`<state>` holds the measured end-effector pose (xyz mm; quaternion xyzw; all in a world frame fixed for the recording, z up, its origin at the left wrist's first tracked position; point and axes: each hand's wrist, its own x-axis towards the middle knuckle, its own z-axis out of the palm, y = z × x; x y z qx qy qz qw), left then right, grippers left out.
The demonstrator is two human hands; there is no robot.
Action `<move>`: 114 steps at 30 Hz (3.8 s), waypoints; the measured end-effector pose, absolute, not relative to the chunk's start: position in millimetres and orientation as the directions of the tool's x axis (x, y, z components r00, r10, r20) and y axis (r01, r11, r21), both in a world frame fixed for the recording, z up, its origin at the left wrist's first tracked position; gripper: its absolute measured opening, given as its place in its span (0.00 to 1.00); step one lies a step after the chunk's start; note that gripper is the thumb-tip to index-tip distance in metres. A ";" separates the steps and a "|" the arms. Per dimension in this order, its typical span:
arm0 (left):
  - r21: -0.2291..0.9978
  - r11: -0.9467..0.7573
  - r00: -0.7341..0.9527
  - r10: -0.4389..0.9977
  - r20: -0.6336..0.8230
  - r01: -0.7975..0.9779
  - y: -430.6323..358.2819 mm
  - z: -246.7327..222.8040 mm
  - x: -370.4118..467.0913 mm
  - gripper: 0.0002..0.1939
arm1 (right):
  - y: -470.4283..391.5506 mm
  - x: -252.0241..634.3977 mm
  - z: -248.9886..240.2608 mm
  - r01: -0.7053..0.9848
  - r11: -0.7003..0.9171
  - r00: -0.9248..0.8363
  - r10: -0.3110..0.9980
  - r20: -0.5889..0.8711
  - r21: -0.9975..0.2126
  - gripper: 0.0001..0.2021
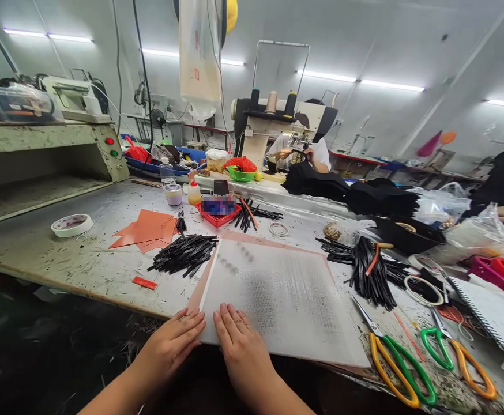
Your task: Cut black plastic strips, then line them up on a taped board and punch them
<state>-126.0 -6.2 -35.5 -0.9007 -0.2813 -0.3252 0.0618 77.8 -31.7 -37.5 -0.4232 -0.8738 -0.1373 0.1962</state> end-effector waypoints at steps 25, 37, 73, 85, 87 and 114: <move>0.539 -0.766 0.470 0.641 0.607 0.349 -6.1 -73.3 -126.2 0.17 | -45.7 39.3 -26.5 0.741 0.639 -0.383 0.656 0.651 -0.208 0.07; 0.576 -0.762 0.412 0.645 0.643 0.295 -4.2 -81.0 -121.8 0.18 | -49.9 27.5 -34.4 0.820 0.551 -0.309 0.655 0.689 -0.156 0.06; 0.614 -0.733 0.413 0.676 0.611 0.291 -3.5 -84.5 -117.1 0.19 | -47.3 30.7 -31.3 0.836 0.548 -0.416 0.633 0.653 0.002 0.08; 0.612 -0.730 0.420 0.679 0.602 0.303 -5.9 -80.5 -118.4 0.21 | -46.3 31.9 -30.0 0.823 0.567 -0.414 0.638 0.649 -0.033 0.05; 0.624 -0.722 0.419 0.687 0.594 0.299 -7.0 -79.1 -118.6 0.21 | -45.6 31.1 -30.9 0.825 0.564 -0.409 0.632 0.659 -0.029 0.07; 0.719 -0.647 0.415 0.744 0.524 0.251 -9.0 -69.5 -119.5 0.19 | -41.9 29.5 -38.7 0.840 0.536 -0.410 0.531 0.742 0.081 0.10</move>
